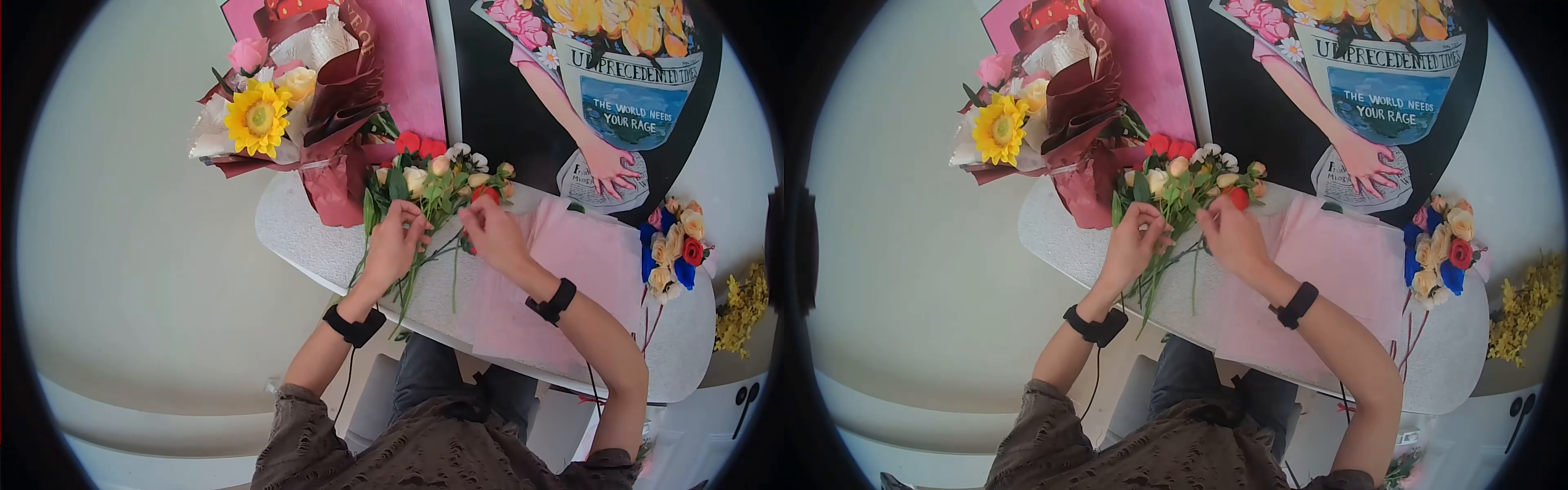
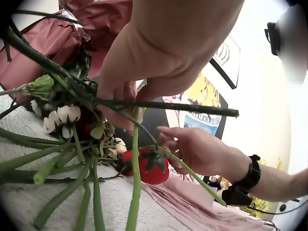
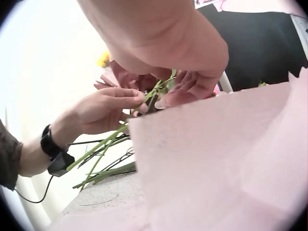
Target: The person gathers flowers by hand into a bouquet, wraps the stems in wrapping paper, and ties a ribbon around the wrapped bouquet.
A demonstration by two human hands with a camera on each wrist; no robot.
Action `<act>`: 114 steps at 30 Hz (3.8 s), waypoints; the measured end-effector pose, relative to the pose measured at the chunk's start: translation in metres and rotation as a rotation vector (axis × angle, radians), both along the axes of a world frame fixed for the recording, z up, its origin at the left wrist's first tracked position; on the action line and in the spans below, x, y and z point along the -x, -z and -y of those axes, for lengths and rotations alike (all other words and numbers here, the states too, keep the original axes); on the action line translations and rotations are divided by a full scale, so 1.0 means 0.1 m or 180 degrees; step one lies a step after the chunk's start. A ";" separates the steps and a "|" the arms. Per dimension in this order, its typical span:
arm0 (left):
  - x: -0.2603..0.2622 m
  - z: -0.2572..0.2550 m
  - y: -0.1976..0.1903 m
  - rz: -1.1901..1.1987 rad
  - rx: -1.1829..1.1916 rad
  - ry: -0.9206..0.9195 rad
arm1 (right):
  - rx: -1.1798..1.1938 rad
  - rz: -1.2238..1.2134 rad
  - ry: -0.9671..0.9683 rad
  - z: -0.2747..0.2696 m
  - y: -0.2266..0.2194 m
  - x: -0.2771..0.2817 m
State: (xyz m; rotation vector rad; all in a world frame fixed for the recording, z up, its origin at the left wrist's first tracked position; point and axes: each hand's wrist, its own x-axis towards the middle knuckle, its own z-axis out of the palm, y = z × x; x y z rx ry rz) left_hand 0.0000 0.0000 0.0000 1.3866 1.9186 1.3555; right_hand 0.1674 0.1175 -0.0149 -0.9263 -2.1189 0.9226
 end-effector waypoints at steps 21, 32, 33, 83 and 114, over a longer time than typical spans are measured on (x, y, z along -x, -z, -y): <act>-0.15 0.21 0.12 -0.1007 0.0189 0.0308 | 0.0756 -0.1486 0.0127 -0.30 -0.13 0.18; 0.05 0.17 0.18 -0.1578 0.0144 0.0741 | 0.0020 -0.2831 0.0550 -0.73 -0.94 -0.73; 0.04 0.13 0.15 -0.1749 0.0151 0.0698 | 0.0136 -0.3008 0.0701 -0.75 -0.97 -0.82; -1.17 0.58 -0.18 -0.0680 0.0496 0.2144 | 0.2126 -0.2574 -0.0399 1.20 -0.39 -1.35; -0.42 0.21 -0.77 0.3672 0.0482 0.2070 | 0.2141 -0.3077 -0.0545 1.12 -0.39 -1.23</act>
